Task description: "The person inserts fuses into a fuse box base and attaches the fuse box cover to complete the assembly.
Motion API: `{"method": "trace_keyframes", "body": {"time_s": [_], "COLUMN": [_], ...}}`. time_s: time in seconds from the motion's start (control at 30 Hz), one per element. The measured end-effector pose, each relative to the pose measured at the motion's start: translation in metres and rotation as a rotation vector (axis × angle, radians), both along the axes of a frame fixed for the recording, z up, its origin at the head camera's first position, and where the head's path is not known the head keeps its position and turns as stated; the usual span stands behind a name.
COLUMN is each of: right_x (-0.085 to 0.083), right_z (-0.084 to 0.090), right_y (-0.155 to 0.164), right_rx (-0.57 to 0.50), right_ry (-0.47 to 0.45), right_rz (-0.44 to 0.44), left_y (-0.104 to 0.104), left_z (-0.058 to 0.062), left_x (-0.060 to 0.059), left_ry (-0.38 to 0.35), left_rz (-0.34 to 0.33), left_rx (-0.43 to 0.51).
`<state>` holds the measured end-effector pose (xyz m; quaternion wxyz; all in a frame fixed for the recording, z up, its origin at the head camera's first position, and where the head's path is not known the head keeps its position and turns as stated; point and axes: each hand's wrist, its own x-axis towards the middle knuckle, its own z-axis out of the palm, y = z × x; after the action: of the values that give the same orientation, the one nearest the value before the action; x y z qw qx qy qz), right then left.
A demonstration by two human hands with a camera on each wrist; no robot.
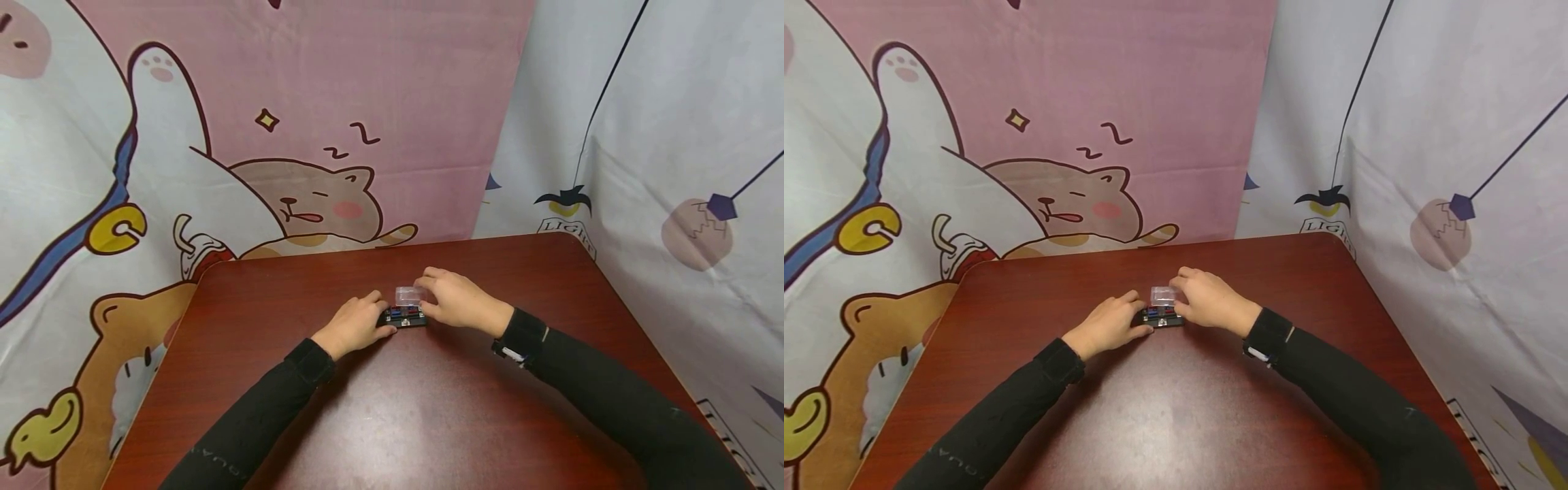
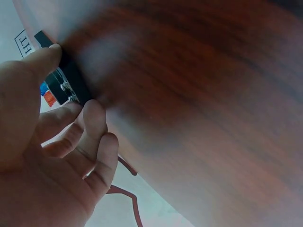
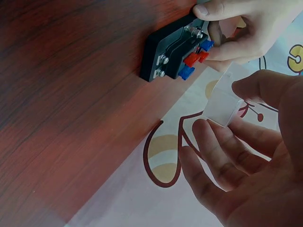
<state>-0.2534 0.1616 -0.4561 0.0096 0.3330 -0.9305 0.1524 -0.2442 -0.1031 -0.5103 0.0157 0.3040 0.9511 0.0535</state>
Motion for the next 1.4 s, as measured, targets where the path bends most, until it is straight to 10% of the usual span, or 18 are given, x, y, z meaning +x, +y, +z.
{"method": "trace_keyframes", "body": {"time_s": [0.53,1.03,1.4], "right_x": [0.000,-0.001,-0.003], "right_z": [-0.008,-0.008,-0.014], "right_y": [-0.008,-0.008,-0.008], "right_rx": [0.009,0.017,0.032], "right_ry": [-0.004,0.010,0.007], "right_rz": [0.028,0.043,0.037], "left_y": [-0.001,-0.003,0.002], "left_z": [-0.001,0.021,0.023], "left_x": [0.002,0.000,0.002], "left_ry": [-0.019,0.051,0.049], "left_rz": [-0.002,-0.039,-0.034], "left_rx": [0.018,0.258,0.219]}}
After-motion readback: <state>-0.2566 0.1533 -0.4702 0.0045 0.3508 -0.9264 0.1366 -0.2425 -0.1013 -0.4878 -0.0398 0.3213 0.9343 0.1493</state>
